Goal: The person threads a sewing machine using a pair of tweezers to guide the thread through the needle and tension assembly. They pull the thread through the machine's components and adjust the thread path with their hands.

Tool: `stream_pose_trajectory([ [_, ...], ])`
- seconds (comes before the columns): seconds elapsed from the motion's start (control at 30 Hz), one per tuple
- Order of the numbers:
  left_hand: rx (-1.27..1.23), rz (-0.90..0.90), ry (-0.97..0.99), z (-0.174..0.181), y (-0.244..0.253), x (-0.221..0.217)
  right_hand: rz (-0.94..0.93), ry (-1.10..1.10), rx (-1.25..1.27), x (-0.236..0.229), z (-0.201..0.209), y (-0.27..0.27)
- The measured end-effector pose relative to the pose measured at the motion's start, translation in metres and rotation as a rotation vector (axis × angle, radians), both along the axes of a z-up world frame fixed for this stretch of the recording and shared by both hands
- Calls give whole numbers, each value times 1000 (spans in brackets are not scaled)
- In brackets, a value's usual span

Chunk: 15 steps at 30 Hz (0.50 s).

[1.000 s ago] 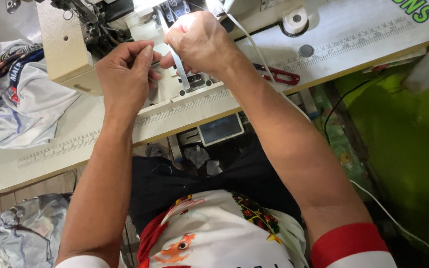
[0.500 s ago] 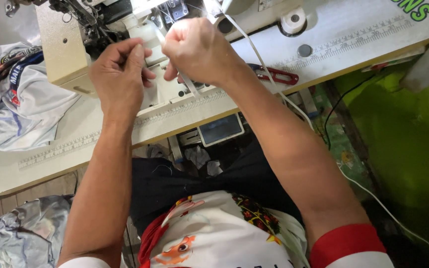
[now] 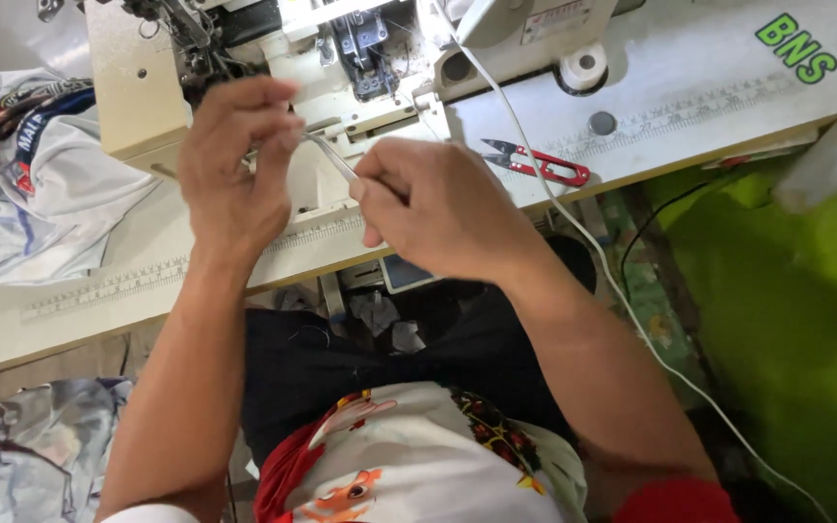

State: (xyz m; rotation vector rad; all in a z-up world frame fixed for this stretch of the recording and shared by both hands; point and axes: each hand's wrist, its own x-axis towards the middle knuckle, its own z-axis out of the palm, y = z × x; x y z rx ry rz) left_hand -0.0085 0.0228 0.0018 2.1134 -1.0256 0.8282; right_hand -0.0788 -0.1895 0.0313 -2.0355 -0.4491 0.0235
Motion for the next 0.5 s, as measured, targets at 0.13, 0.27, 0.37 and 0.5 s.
stream_pose_trajectory([
  [0.13,-71,-96,128,5,14,-26,-112,0,-138,-24,-10,7],
  [0.27,-489,-318,440,4,42,-50,36,-199,195,-54,-37,11],
  [0.37,-641,-384,555,5,69,-66,85,116,389,-67,-67,15],
  [0.5,-754,-513,646,14,96,-81,41,433,503,-63,-123,14],
])
